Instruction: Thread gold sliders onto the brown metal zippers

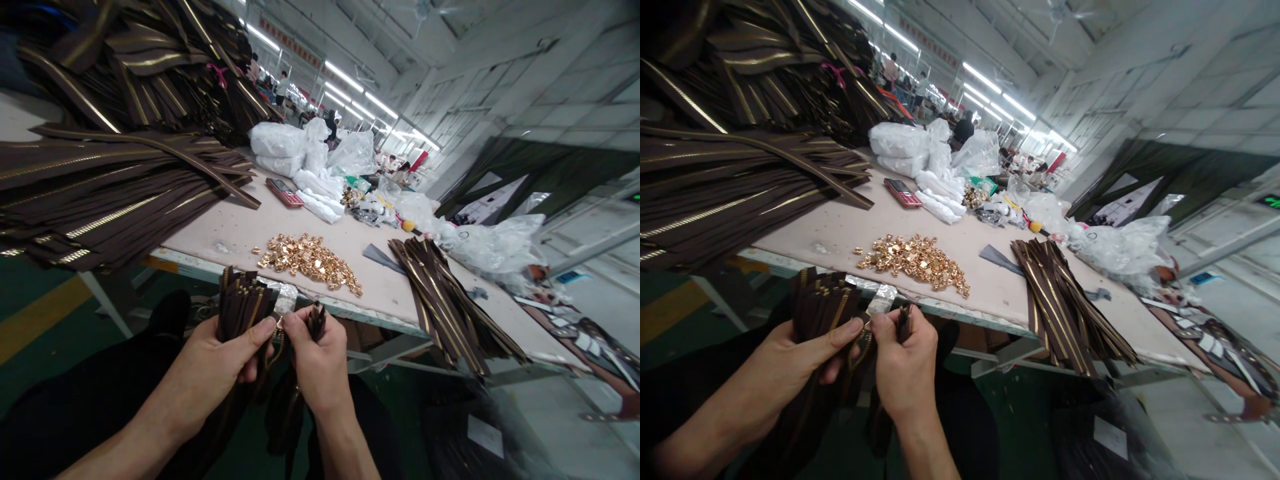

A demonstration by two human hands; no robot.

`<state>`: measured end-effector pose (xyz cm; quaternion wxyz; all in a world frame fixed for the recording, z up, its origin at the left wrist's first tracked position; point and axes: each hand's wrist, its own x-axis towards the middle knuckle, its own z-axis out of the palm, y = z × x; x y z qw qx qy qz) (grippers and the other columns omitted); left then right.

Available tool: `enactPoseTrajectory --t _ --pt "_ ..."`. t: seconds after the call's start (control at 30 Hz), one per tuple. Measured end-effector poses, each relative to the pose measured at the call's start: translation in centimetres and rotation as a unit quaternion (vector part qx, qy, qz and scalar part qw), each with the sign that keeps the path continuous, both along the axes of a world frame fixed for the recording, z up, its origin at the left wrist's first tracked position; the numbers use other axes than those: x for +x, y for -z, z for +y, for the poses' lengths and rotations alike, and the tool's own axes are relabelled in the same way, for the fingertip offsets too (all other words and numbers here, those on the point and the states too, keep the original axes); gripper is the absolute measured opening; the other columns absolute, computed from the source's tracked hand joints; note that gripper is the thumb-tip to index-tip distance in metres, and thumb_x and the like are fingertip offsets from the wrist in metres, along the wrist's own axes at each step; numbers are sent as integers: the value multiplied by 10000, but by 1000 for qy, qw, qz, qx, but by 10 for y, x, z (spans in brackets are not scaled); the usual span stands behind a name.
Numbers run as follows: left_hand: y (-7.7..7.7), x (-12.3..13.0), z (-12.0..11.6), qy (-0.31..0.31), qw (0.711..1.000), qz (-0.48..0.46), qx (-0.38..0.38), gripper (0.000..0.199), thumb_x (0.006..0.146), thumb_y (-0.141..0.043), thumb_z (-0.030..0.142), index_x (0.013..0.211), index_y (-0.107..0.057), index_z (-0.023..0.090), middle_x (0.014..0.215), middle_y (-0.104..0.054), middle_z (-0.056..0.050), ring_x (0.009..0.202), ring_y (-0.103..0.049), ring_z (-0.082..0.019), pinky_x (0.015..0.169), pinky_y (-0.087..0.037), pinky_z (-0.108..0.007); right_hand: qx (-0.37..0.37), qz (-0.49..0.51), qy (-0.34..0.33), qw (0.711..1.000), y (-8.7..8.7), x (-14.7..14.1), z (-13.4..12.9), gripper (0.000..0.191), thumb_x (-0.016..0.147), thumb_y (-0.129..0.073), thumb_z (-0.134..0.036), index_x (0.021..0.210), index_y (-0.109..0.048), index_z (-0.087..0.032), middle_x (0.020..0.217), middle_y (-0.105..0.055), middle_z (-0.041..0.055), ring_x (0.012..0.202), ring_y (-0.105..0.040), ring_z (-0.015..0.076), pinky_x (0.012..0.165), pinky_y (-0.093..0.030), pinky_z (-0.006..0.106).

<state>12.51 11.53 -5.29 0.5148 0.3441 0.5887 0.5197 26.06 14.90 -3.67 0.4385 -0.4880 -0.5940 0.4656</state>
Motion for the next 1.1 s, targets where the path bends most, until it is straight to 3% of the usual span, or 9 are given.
enactPoseTrajectory --t 0.1,0.2,0.3,0.47,0.6,0.8,0.93,1.0,1.1 --pt "-6 2 1 -14 999 -45 -25 517 627 -744 646 474 -529 201 390 -489 29 401 -422 -98 421 -316 -209 114 -116 35 986 -10 -9 5 231 917 -585 -312 728 -518 -197 628 -551 -36 571 -495 123 563 -392 246" --pt "-12 3 3 -19 993 -105 -53 509 580 -789 620 481 -518 200 372 -463 41 379 -381 -80 399 -284 -193 224 -251 91 937 -22 -19 24 183 890 -568 -209 725 -489 -209 671 -546 -14 619 -506 155 595 -360 278" --pt "-15 2 6 -7 984 -161 -71 490 542 -828 597 518 -539 203 372 -454 55 366 -375 -77 390 -298 -191 259 -291 147 909 -32 -24 48 151 888 -565 -193 754 -498 -208 706 -558 0 662 -516 174 631 -357 297" --pt "-16 5 9 21 973 -211 -91 441 535 -849 538 537 -571 196 357 -431 65 348 -369 -79 392 -299 -202 206 -155 65 964 -39 -23 54 232 948 -556 -355 773 -497 -214 669 -546 -43 616 -502 137 594 -378 258" --pt "-10 10 3 24 980 -189 -61 357 585 -826 485 629 -641 183 366 -450 66 349 -340 -71 391 -234 -192 86 -22 -31 996 -33 -19 35 265 966 -538 -448 858 -536 -206 615 -551 -61 536 -495 111 534 -402 230" --pt "4 14 -12 31 988 -145 -51 427 698 -758 569 658 -697 148 381 -456 46 390 -342 -73 439 -228 -205 85 -88 24 992 -31 -11 26 268 804 -754 -412 892 -682 -169 633 -569 -44 578 -524 123 555 -417 235" --pt "5 6 -9 9 986 -156 -56 460 675 -763 609 664 -705 153 392 -451 43 403 -344 -81 438 -229 -207 196 -257 37 946 -41 -18 39 148 868 -678 -283 956 -754 -192 753 -678 17 698 -633 186 665 -458 288" --pt "5 4 -8 6 987 -154 -55 434 674 -771 586 655 -701 159 396 -450 44 400 -341 -84 428 -227 -211 247 -368 26 896 -45 -28 43 228 852 -651 -163 1044 -756 -226 931 -714 59 834 -673 223 738 -462 312" --pt "12 5 -7 -2 987 -155 -39 405 680 -776 570 633 -694 176 411 -479 33 395 -356 -99 421 -267 -230 251 -511 34 821 -44 -43 44 261 794 -636 -56 980 -730 -214 985 -705 78 797 -689 232 654 -432 298"
